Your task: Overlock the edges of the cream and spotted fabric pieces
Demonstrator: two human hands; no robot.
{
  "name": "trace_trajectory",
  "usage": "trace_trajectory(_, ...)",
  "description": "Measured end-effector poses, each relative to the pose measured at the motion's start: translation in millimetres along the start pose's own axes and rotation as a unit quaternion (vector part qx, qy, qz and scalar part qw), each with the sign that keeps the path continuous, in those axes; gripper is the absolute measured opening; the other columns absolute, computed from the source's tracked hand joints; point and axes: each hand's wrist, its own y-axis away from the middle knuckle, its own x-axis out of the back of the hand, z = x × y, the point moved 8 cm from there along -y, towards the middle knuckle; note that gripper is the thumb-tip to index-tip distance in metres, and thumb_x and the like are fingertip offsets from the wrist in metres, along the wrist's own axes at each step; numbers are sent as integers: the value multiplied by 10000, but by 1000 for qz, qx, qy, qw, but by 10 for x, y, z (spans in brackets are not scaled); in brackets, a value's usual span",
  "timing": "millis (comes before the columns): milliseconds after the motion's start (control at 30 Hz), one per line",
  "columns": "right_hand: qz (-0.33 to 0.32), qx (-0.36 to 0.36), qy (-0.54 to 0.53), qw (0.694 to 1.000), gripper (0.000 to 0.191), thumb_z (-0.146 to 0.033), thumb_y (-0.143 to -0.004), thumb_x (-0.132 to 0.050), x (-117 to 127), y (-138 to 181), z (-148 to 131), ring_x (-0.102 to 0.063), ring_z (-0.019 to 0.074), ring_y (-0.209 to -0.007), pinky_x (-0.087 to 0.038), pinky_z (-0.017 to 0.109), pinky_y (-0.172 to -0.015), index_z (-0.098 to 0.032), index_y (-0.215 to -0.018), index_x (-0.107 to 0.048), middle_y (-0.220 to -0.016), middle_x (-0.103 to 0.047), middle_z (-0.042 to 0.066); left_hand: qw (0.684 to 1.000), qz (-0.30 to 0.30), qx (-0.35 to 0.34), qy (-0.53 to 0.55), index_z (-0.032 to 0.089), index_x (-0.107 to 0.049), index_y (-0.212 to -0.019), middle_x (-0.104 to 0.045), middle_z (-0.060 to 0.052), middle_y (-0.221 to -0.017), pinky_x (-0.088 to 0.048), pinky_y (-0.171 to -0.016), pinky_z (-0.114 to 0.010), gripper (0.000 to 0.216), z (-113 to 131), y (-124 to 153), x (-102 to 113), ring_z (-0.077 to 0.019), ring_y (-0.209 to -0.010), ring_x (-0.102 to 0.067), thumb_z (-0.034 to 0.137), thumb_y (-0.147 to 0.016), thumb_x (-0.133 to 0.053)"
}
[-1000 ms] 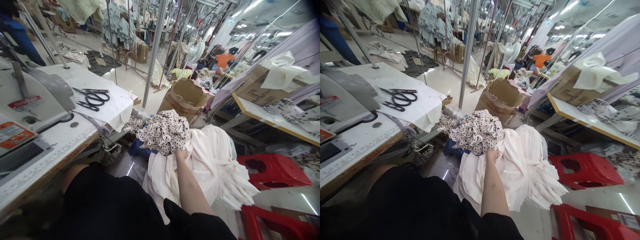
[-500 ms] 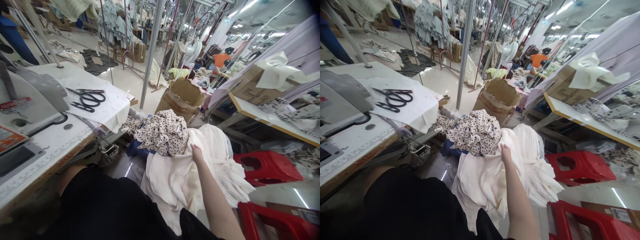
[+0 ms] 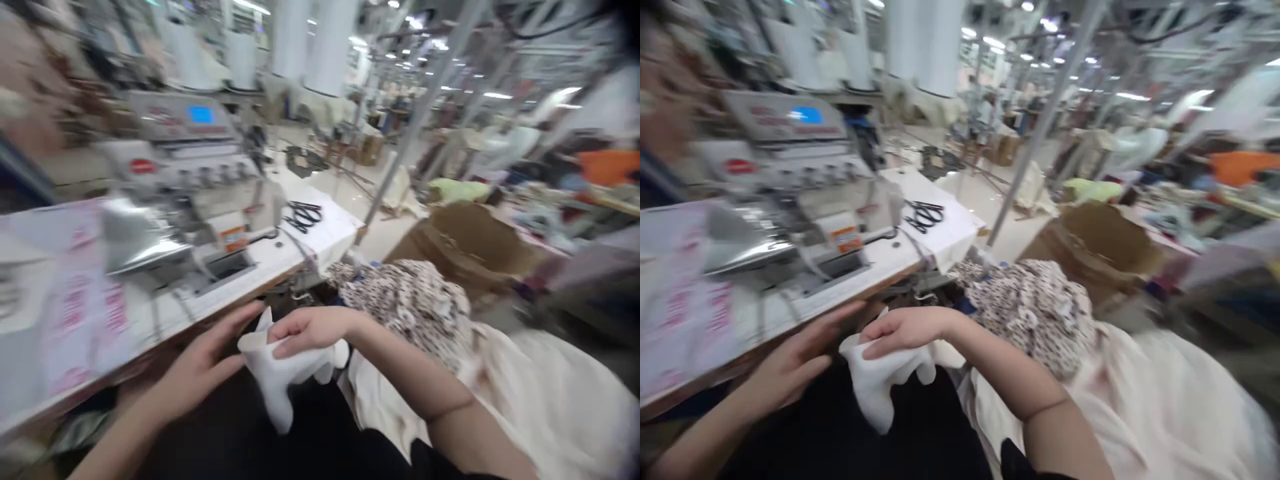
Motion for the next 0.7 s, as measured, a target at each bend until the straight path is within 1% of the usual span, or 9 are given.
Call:
trace_trajectory(33, -24, 3, 10, 1000, 168, -282, -823, -541, 1, -120, -104, -444, 69, -649, -360, 163, -616, -121, -863, -566, -713, -488, -37, 999, -29, 16, 29, 198, -459, -1223, -507, -62, -1188, -378, -904, -301, 553, -17, -3, -19, -219, -1072, -463, 422, -736, -592)
trace_trajectory(100, -29, -8, 15, 999, 192, -298, -802, -573, 93, -285, -234, -455, 73, -650, -367, 166, -609, -119, -869, -576, -733, -512, -26, 989, -88, 46, 107, 153, -554, -1095, -584, -57, -994, -418, -790, -254, 460, -65, 3, -28, -183, -899, -527, 406, -717, -615)
trace_trajectory(200, 15, -49, -27, 998, 230, -341, -762, -617, 313, -395, -288, -459, 73, -588, -366, 168, -551, -121, -819, -580, -678, -523, -26, 971, -99, 85, 199, 101, -612, -904, -590, -36, -787, -410, -666, -220, 358, -210, 160, 103, -133, -712, -520, 405, -716, -619)
trace_trajectory(267, 56, -57, -64, 995, 236, -347, -737, -643, 446, -414, -308, -469, 75, -564, -361, 168, -526, -125, -787, -580, -657, -530, -23, 965, -106, 103, 218, 95, -621, -887, -593, -34, -782, -397, -658, -209, 344, -361, 367, 174, -123, -697, -511, 389, -709, -633)
trace_trajectory(367, 121, -45, -107, 986, 233, -334, -695, -684, 627, -423, -355, -485, 79, -534, -357, 169, -498, -133, -756, -584, -640, -546, -17, 967, -95, 115, 205, 107, -639, -885, -601, -18, -775, -376, -652, -191, 324, -649, 712, 277, -115, -691, -502, 365, -691, -655)
trace_trajectory(467, 171, -30, -135, 975, 232, -319, -665, -710, 799, -438, -393, -486, 71, -488, -348, 160, -462, -140, -734, -581, -607, -549, -23, 971, -45, 128, 195, 106, -649, -846, -596, -8, -741, -354, -607, -178, 319, -946, 1035, 416, -111, -662, -492, 378, -679, -658)
trace_trajectory(533, 192, -28, -146, 970, 230, -309, -652, -720, 899, -455, -399, -487, 66, -464, -341, 153, -443, -141, -725, -580, -589, -551, -27, 966, 4, 143, 217, 104, -644, -842, -597, -12, -745, -346, -577, -176, 330, -1095, 1237, 529, -114, -648, -493, 382, -665, -665)
trace_trajectory(600, 215, -38, -152, 964, 237, -303, -628, -735, 990, -471, -376, -500, 76, -455, -349, 161, -436, -148, -721, -582, -579, -565, -23, 955, 62, 154, 248, 109, -631, -835, -595, -9, -744, -351, -572, -177, 318, -1175, 1420, 664, -114, -644, -498, 366, -654, -676)
trace_trajectory(700, 249, -66, -158, 953, 251, -292, -584, -759, 1086, -508, -304, -531, 105, -457, -370, 189, -442, -173, -730, -593, -579, -594, -11, 932, 184, 151, 275, 112, -609, -793, -593, -1, -745, -375, -625, -184, 265, -1175, 1642, 938, -113, -674, -508, 315, -644, -693)
